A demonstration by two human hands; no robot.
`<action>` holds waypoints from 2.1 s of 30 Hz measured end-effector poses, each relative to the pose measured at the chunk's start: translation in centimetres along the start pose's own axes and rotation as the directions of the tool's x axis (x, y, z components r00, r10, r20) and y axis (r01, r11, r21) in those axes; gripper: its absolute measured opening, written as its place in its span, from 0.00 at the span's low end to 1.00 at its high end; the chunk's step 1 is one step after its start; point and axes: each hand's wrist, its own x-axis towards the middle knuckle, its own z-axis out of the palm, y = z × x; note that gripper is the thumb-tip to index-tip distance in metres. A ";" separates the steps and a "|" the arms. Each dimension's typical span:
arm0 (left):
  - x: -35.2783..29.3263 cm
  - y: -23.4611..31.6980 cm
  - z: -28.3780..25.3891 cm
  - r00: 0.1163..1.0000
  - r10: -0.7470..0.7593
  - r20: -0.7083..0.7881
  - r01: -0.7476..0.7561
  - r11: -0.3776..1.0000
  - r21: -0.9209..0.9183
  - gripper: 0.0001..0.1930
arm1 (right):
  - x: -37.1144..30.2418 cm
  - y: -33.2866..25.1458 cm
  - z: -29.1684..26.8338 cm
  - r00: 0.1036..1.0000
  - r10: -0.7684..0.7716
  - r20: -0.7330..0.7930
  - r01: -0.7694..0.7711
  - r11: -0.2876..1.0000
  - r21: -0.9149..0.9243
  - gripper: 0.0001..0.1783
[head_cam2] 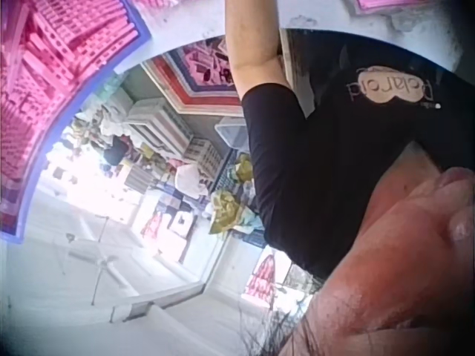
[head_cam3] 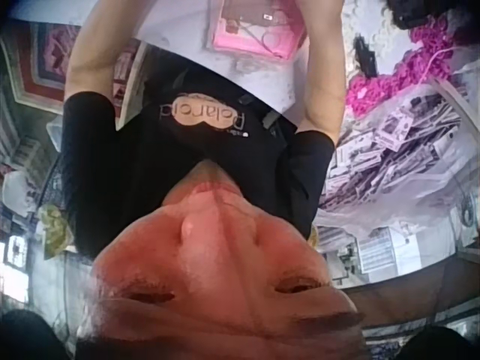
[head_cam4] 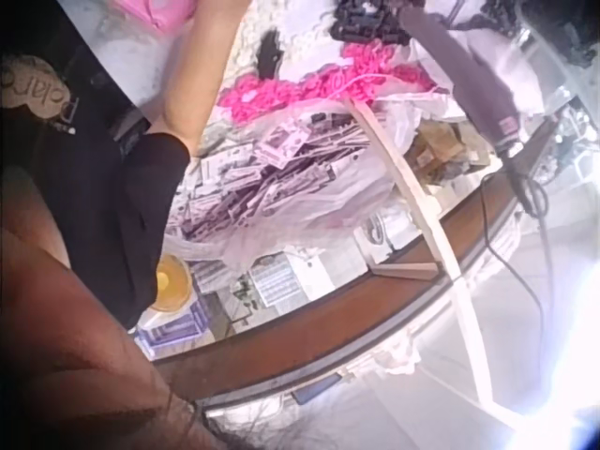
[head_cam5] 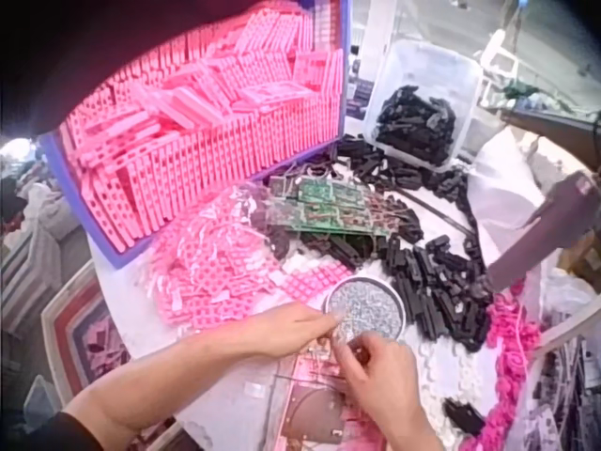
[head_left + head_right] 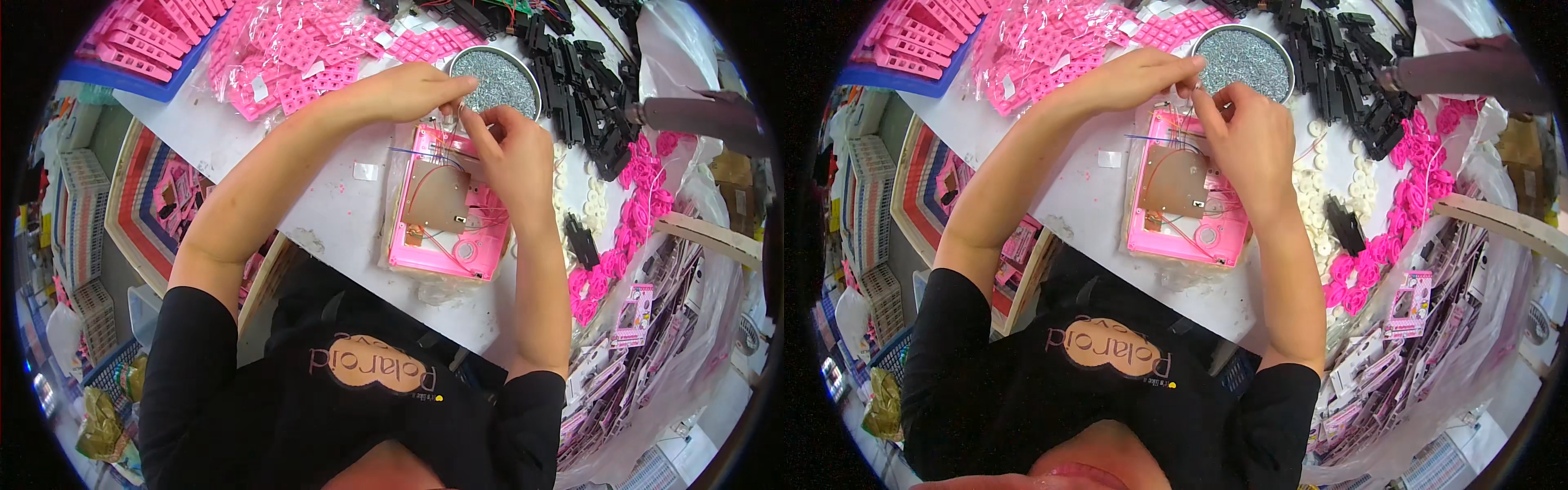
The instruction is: Assembling the internal electronic components and outer casing of a toy piggy bank.
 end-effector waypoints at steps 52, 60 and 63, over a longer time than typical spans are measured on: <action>-0.4 7.9 7.8 0.900 0.036 0.434 -0.391 0.506 0.769 0.02 | -8.5 -0.3 -3.1 0.962 -0.269 0.043 0.265 0.886 -0.381 0.06; 0.3 8.0 5.6 0.938 -0.038 0.343 -0.232 0.668 0.707 0.06 | -7.4 0.9 -3.4 0.948 -0.256 0.188 0.310 0.875 -0.372 0.04; 0.5 7.7 5.5 0.940 -0.045 0.338 -0.222 0.672 0.707 0.05 | -7.2 1.0 -3.4 0.948 -0.252 0.195 0.304 0.901 -0.309 0.03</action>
